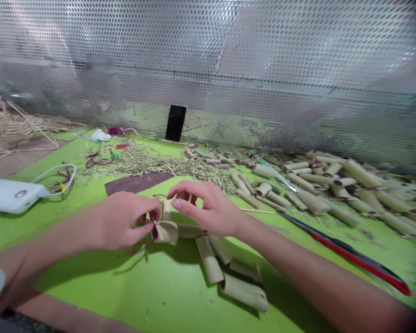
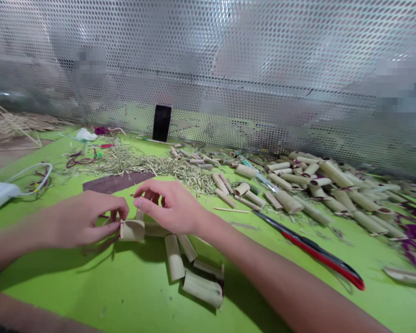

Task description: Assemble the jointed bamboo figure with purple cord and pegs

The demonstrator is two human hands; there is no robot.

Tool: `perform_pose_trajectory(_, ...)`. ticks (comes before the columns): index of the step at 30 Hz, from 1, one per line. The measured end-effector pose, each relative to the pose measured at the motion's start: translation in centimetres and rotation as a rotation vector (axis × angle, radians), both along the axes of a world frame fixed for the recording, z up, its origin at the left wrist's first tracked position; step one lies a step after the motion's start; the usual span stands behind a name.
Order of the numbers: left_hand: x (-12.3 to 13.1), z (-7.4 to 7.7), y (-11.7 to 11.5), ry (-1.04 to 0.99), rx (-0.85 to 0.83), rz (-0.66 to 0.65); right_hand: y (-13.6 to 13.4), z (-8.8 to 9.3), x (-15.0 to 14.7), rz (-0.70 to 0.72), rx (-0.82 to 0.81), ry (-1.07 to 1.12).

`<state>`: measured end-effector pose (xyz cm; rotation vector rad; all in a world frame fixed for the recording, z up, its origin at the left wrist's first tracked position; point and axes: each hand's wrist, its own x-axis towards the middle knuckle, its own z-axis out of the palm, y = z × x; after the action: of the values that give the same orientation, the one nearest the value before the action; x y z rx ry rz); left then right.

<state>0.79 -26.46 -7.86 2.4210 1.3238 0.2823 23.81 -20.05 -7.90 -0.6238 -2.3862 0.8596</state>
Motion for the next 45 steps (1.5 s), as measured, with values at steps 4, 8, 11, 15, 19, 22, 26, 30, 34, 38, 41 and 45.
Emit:
perform_pose_trajectory(4, -0.4, -0.6, 0.5, 0.016, 0.081, -0.051, -0.3, -0.6, -0.2, 0.105, 0.139, -0.178)
perform_pose_trajectory(8, -1.1, -1.3, 1.6, 0.023, 0.161, -0.137, -1.4, -1.0, -0.8, 0.106, 0.315, -0.360)
perform_pose_trajectory(11, -1.4, -1.5, 2.1, 0.039, 0.173, -0.186, -1.7, -1.4, -1.0, 0.108, 0.341, -0.411)
perform_pose_trajectory(15, -1.5, -1.5, 2.3, 0.011, 0.178, -0.180, -1.6, -1.9, -0.6, 0.046, 0.222, -0.353)
perform_pose_trajectory(19, -1.5, -1.3, 2.1, -0.108, 0.183, -0.100, -1.3, -2.4, -0.1, -0.021, 0.047, -0.171)
perform_pose_trajectory(22, -1.5, -1.0, 1.9, -0.244, 0.212, 0.019, -0.9, -2.5, 0.0, -0.034, -0.134, 0.038)
perform_pose_trajectory(26, -1.6, -0.7, 1.8, -0.368, 0.246, 0.183, -0.1, -1.6, 0.4, 0.017, -0.470, 0.263)
perform_pose_trajectory(30, -1.5, -0.7, 2.1, -0.362, 0.225, 0.240, 0.6, 0.6, 1.3, 0.039, -0.589, 0.343)
perform_pose_trajectory(34, -1.0, -0.8, 2.1, -0.389, 0.178, 0.216, 0.8, 2.6, 1.9, -0.032, -0.477, 0.370)
perform_pose_trajectory(38, -0.2, -0.3, 1.8, -0.453, 0.113, 0.179, 0.5, 3.4, 1.7, -0.065, -0.397, 0.407)
perform_pose_trajectory(41, 0.8, 0.7, 2.2, -0.503, 0.010, 0.147, 0.3, 4.2, 1.5, -0.088, -0.352, 0.441)
perform_pose_trajectory(45, 3.1, 2.1, 3.7, -0.563, -0.135, 0.083, 0.1, 5.8, 1.3, -0.111, -0.344, 0.493)
